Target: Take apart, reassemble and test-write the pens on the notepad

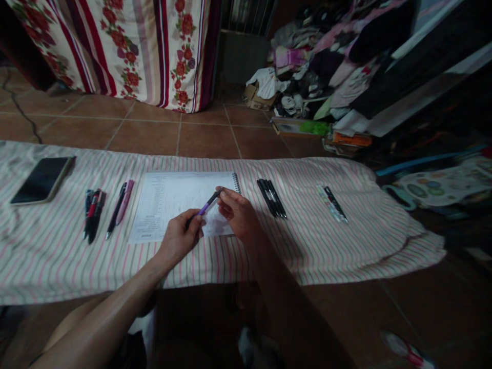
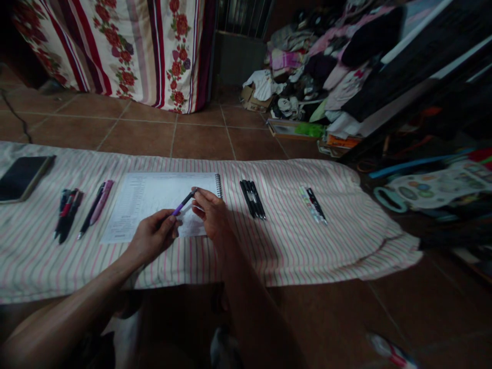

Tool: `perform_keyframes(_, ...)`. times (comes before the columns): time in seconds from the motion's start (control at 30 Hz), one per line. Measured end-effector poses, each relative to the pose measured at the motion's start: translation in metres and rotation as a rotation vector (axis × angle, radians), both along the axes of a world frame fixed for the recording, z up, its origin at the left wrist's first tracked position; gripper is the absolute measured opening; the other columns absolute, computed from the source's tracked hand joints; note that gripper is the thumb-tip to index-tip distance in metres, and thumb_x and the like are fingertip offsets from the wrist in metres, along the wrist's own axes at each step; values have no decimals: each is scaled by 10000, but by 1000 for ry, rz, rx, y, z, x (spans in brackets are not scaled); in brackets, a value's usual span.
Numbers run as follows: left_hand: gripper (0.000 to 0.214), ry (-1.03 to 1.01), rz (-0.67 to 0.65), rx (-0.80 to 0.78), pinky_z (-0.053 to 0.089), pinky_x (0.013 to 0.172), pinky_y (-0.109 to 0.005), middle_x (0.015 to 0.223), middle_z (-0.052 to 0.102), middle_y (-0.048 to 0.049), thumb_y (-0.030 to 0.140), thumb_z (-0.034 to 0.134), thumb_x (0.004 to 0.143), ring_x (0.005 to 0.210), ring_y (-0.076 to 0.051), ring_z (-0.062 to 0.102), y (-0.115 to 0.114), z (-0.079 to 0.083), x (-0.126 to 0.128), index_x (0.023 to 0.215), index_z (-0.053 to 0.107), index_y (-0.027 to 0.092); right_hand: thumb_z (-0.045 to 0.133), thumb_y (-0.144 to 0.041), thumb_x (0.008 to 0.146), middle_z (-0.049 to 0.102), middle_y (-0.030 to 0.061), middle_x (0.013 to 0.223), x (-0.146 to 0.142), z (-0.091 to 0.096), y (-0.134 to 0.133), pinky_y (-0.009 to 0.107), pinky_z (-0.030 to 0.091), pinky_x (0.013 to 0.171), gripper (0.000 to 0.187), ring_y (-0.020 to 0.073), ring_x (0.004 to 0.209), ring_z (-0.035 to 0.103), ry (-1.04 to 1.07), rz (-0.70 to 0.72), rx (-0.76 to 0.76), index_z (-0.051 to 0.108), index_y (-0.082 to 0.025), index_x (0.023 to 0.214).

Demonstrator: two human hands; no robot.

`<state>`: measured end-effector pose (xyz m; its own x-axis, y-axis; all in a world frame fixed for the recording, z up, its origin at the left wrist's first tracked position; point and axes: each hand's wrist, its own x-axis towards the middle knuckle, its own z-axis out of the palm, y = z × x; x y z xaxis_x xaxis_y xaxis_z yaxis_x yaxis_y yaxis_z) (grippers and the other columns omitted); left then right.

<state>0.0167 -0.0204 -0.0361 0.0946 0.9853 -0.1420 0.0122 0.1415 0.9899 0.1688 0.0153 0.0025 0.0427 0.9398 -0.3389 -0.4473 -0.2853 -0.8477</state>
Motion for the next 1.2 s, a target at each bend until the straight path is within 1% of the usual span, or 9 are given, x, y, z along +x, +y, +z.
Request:
perform_keyframes(0.07,253,-15,-32,-1,340,413,-204,654,639,-25,392,572,823,436,-85,481,1,-1,-1,938,636,176,780,-350,560,628,-25,779,0,-1,0,203,444,602,309,74,656,525,-2,-7,0,724,-234,841)
perform_keyframes(0.17,268,3,-64,6,330,400,-194,604,615,-10,403,559,838,420,-77,464,1,1,-2,945,629,167,786,-348,550,610,-30,738,0,0,0,193,438,592,315,71,651,516,-12,-16,-9,730,-229,836)
perform_keyframes(0.33,257,34,-53,17,348,411,-196,632,634,-17,400,559,838,436,-83,493,0,4,-2,931,630,171,779,-358,562,613,-28,730,0,0,0,207,431,592,318,79,649,511,-28,-15,0,734,-233,851)
perform_keyframes(0.53,253,49,-56,16,333,405,-195,569,593,10,400,551,842,404,-76,456,0,5,-2,913,630,170,791,-367,551,607,-25,715,0,-1,0,194,420,595,326,74,661,511,-24,-16,3,743,-221,839)
perform_keyframes(0.7,260,36,-50,30,359,426,-196,646,631,-13,397,551,840,465,-89,511,1,0,-3,931,628,165,788,-380,547,624,-15,754,0,-1,0,205,414,607,337,84,687,525,-40,-17,-1,738,-215,836)
perform_keyframes(0.8,258,-15,-61,18,368,430,-201,701,654,-28,393,558,830,477,-89,526,1,1,-2,923,622,161,782,-383,558,626,-14,760,0,-1,1,208,412,607,331,85,689,525,-40,-12,3,738,-218,841)
perform_keyframes(1.0,232,-81,-70,3,378,436,-209,685,631,-11,362,565,820,455,-84,527,1,6,0,912,611,154,783,-376,552,607,-22,730,0,-1,0,198,409,597,339,74,665,505,-35,-3,-1,745,-215,847)
perform_keyframes(1.1,229,-72,-86,24,398,452,-215,679,626,-5,359,555,831,451,-82,529,2,4,-2,918,608,154,780,-368,552,613,-18,742,0,-1,0,204,408,601,332,75,665,504,-39,-4,-4,743,-210,842)
perform_keyframes(1.2,234,-18,-99,45,396,454,-210,668,631,-9,367,539,850,454,-81,525,2,0,-4,912,614,155,778,-358,554,613,-19,732,-1,-1,1,210,406,605,313,81,667,507,-45,-10,-11,740,-210,828)
